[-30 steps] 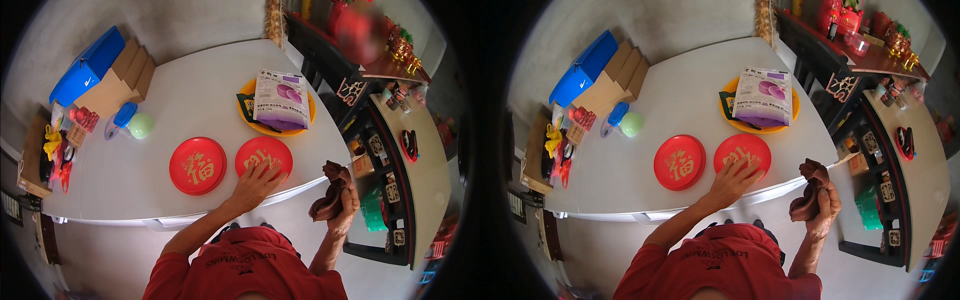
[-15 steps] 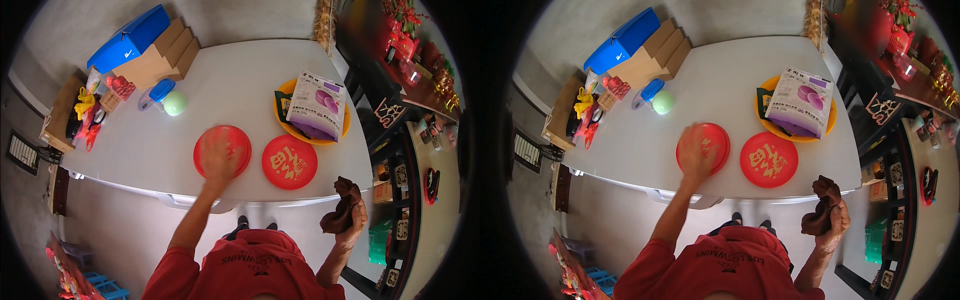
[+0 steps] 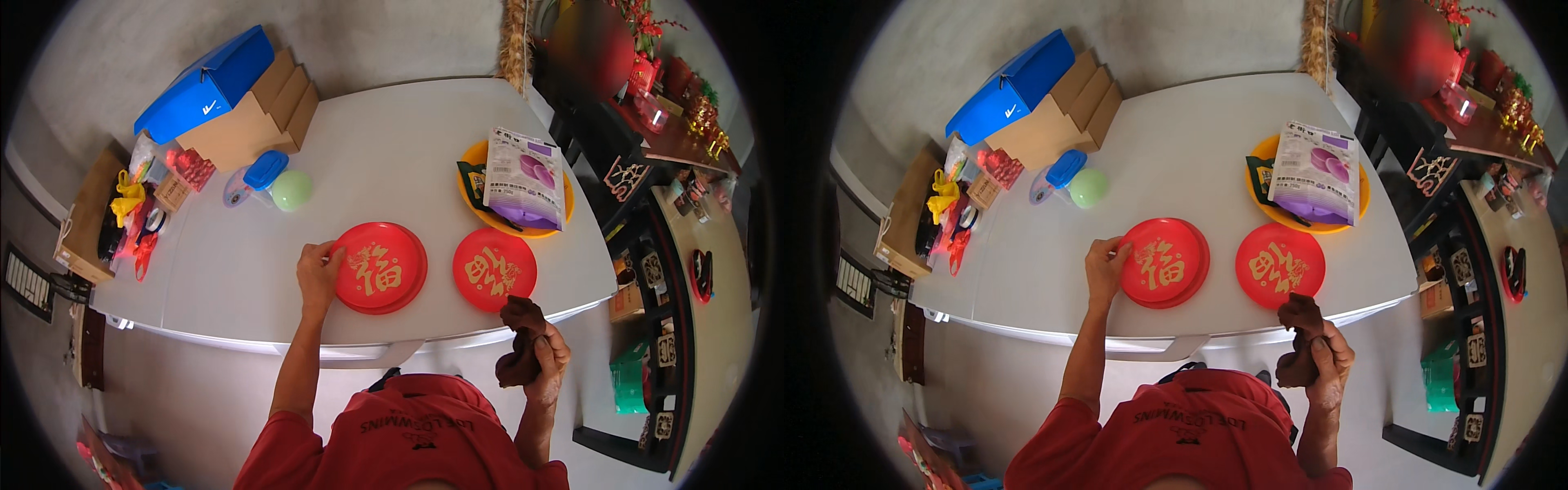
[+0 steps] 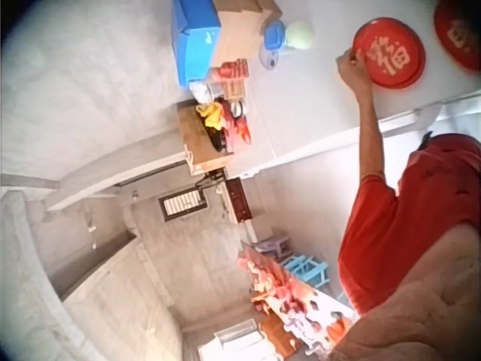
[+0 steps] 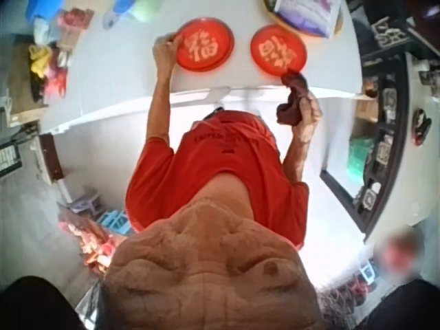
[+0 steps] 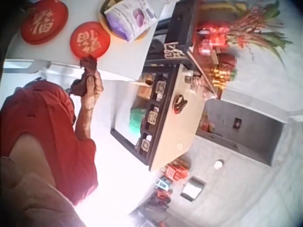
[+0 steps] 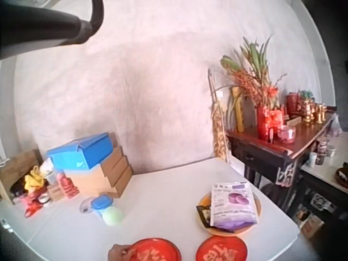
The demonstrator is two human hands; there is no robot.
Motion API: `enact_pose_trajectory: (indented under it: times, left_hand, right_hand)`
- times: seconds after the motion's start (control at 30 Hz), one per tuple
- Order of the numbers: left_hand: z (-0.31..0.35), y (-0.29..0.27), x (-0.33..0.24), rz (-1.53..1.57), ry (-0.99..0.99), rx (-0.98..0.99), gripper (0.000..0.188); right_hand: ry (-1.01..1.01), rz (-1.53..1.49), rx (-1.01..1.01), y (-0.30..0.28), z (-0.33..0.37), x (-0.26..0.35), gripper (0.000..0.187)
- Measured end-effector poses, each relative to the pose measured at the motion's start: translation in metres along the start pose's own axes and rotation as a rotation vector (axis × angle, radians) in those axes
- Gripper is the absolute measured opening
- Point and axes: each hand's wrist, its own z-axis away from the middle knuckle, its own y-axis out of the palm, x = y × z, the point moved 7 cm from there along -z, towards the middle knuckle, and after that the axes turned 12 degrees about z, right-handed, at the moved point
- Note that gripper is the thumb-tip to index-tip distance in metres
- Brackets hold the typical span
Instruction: The person wipes the top of a white chest freezer with a dark cloth, moving aside a red plate and snack packets. They then wipe a yellow bowl and place it on the freezer. The person proceeds to wipe several snack packets and a purple box individually before wiping two red plates and placing them on the freezer.
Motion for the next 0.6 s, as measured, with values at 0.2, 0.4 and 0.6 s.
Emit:
enact_pose_trajectory:
  times: [0.2, 0.4, 0.6]
  left_hand:
    - [-0.009, -0.011, 0.010, 0.488, -0.055, 0.022, 0.016]
    - [0.012, -0.012, -0.009, 0.960, -0.368, 0.053, 0.023]
    - [0.043, 0.008, -0.034, 1.249, -0.515, 0.146, 0.034]
  right_hand:
    - [-0.006, 0.045, 0.000, 0.051, 0.004, -0.001, 0.032]
    - [-0.198, 0.000, -0.034, 0.113, -0.022, 0.030, 0.040]
    - [-0.525, 0.812, 0.019, 0.205, -0.059, 0.029, 0.070]
